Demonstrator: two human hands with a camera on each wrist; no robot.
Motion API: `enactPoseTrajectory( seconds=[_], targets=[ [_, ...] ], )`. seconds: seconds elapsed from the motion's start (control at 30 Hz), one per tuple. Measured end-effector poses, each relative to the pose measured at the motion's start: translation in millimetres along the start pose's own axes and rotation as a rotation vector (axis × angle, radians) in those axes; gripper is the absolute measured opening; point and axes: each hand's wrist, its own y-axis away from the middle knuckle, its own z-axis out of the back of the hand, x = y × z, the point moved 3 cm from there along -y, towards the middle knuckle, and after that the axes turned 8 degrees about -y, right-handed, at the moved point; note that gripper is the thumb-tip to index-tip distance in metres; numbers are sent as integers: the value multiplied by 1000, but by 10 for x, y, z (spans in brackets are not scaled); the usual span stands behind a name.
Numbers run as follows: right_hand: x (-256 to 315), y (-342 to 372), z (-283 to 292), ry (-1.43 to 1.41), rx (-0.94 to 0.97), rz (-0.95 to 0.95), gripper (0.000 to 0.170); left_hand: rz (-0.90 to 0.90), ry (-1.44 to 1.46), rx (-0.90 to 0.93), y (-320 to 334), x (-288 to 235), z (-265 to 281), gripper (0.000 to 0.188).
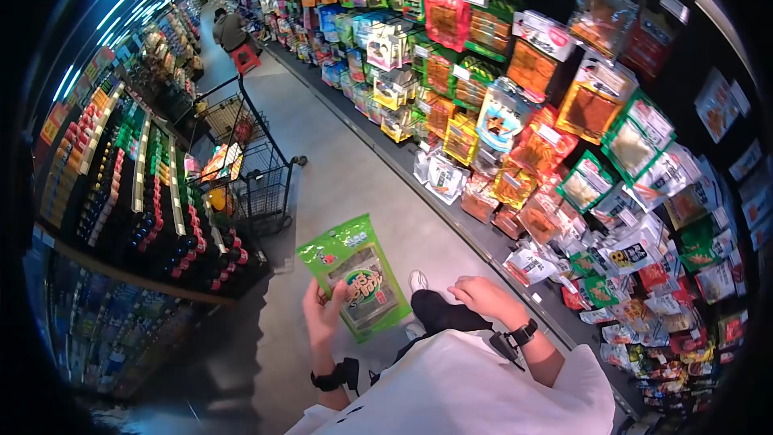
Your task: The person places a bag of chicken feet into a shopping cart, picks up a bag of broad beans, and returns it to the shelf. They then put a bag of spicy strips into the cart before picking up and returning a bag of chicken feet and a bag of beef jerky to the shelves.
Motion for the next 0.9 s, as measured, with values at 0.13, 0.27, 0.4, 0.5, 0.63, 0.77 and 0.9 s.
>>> enactPoseTrajectory(
  seconds=[0.13,0.27,0.4,0.5,0.63,0.77,0.9],
  targets=[
    [-76,-520,9,-15,-10,35,40,-42,119,-107,-379,-48,116,31],
    [-230,-1195,28,-23,61,46,40,-49,-14,-105,-939,-15,237,29],
    [-483,-1974,179,-18,61,101,37,-57,-317,8,-1721,-183,139,28],
    [-545,-2538,495,-52,-26,100,35,-170,-380,72,-2484,-307,-83,28],
    [-626,-3049,996,-85,-154,29,30,-185,-342,219,-3536,-377,-419,32],
    [-804,-3397,1383,-106,-252,-28,30,-173,-130,292,-4610,-124,-854,29],
    [-964,-3603,1635,-124,-351,-115,33,-66,-151,449,-5683,-50,-1144,27]
  ],
)
